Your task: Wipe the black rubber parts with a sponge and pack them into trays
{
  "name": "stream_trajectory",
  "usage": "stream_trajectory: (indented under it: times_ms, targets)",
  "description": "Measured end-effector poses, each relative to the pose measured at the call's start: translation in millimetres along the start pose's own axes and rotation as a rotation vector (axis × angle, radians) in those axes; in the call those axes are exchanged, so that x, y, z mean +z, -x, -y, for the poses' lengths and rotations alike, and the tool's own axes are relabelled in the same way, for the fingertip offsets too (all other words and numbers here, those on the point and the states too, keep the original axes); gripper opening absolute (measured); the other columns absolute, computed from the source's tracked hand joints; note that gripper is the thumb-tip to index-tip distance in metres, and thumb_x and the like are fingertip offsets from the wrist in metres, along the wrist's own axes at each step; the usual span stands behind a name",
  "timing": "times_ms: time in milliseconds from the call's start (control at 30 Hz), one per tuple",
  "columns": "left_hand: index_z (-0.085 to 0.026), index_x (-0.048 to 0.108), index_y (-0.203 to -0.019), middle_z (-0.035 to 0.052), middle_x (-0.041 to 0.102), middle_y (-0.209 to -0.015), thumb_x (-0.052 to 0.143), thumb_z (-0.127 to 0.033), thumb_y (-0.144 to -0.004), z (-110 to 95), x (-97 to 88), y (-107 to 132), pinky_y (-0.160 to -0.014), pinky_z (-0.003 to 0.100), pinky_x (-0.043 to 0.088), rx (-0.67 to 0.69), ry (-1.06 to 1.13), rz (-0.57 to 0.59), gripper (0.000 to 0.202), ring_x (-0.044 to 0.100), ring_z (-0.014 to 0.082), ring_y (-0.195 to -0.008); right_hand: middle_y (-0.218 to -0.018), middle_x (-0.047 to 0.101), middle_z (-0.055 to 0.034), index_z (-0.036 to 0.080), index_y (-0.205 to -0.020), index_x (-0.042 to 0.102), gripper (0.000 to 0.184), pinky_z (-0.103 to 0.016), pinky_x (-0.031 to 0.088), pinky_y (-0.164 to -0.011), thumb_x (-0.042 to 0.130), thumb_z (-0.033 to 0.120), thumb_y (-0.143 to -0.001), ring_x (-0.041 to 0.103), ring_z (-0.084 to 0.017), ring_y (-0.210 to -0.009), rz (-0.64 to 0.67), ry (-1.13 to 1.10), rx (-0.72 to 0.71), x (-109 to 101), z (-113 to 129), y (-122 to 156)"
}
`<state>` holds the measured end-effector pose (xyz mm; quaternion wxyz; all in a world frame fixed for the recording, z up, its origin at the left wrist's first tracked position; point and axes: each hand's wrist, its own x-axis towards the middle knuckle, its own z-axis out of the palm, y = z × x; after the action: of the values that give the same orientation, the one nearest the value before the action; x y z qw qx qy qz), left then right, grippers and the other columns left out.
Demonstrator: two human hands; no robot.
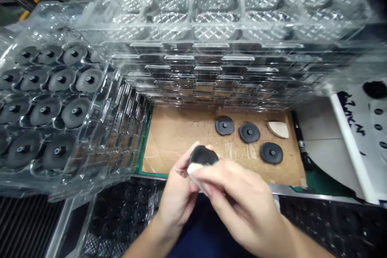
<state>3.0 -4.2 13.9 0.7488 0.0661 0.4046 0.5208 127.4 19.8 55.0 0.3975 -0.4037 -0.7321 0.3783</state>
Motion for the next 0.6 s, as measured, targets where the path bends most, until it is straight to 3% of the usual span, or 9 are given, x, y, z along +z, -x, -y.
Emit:
stream_trajectory:
  times_ms: [67,100,200,267,400,433,533,600]
  targets:
    - [-0.028,0.07,-0.102,-0.0004,0.074,-0.1,0.084,-0.015,-0.055,0.3,2.0,1.5,-0.084,0.021,0.051,0.009,-0.018,-0.023,0.051,0.067,0.0159,-0.092,-0.079,0.065,0.0001,0.016,-0.096,0.065,0.019,-0.016,0.049,-0.064,0.052,0.007,-0.086,0.06,-0.008,-0.068,0.122,-0.053,0.063,-6.1,1.9,1.7]
    - [-0.027,0.07,-0.103,0.0003,0.074,-0.1,0.084,-0.018,-0.056,1.1,3.6,1.9,-0.084,0.022,0.052,0.013,-0.035,-0.022,0.05,0.067,0.0168,-0.093,-0.078,0.065,0.0011,0.018,-0.094,0.065,0.018,-0.015,0.049,-0.064,0.053,0.008,-0.086,0.06,-0.007,-0.067,0.115,-0.034,0.088,-8.2,2.4,1.3]
    - [-0.022,0.072,-0.1,0.0044,0.074,-0.098,0.085,-0.027,-0.053,2.3,9.0,2.8,-0.088,0.027,0.051,0.009,-0.089,0.028,0.049,0.066,0.0222,-0.098,-0.089,0.068,-0.0026,0.019,-0.103,0.063,0.02,-0.023,0.052,-0.075,0.05,0.011,-0.089,0.062,-0.012,-0.079,-0.106,0.067,0.052,-9.2,3.4,0.4]
    - [-0.023,0.072,-0.097,0.004,0.074,-0.098,0.087,-0.025,-0.049,0.3,11.1,3.6,-0.089,0.029,0.051,0.009,-0.104,0.044,0.05,0.066,0.0239,-0.099,-0.095,0.068,-0.0056,0.017,-0.11,0.06,0.025,-0.026,0.052,-0.079,0.048,0.009,-0.089,0.063,-0.014,-0.085,-0.167,0.031,0.005,-9.4,4.8,3.2]
    - [-0.031,0.07,-0.102,-0.0004,0.074,-0.1,0.084,-0.019,-0.055,-2.7,12.2,5.3,-0.086,0.027,0.053,0.046,-0.124,-0.03,0.05,0.068,0.0201,-0.094,-0.082,0.067,-0.0002,0.016,-0.095,0.065,0.02,-0.014,0.051,-0.069,0.053,0.006,-0.085,0.062,-0.007,-0.071,0.058,-0.111,0.063,-16.3,7.3,7.8]
    - [-0.03,0.07,-0.104,0.0004,0.074,-0.1,0.085,-0.023,-0.054,-1.7,13.2,5.5,-0.087,0.028,0.052,0.048,-0.14,-0.029,0.052,0.067,0.0209,-0.095,-0.08,0.066,0.0003,0.016,-0.092,0.066,0.017,-0.013,0.05,-0.069,0.053,0.007,-0.085,0.061,-0.007,-0.07,0.047,-0.087,0.077,-17.8,7.2,6.6]
    - [-0.023,0.069,-0.108,0.0056,0.073,-0.1,0.086,-0.036,-0.047,3.6,17.0,6.6,-0.096,0.034,0.048,0.018,-0.194,0.034,0.064,0.063,0.0273,-0.105,-0.089,0.068,-0.0045,0.012,-0.1,0.064,0.019,-0.019,0.049,-0.08,0.048,0.01,-0.089,0.062,-0.01,-0.082,-0.164,0.027,0.03,-19.0,6.6,2.1]
    - [-0.024,0.069,-0.106,0.0057,0.072,-0.102,0.086,-0.038,-0.046,5.4,17.6,7.8,-0.099,0.036,0.045,0.009,-0.19,0.055,0.065,0.061,0.0281,-0.108,-0.093,0.068,-0.0066,0.01,-0.105,0.062,0.022,-0.021,0.049,-0.082,0.047,0.009,-0.09,0.062,-0.012,-0.086,-0.182,0.003,-0.015,-20.4,6.7,4.2]
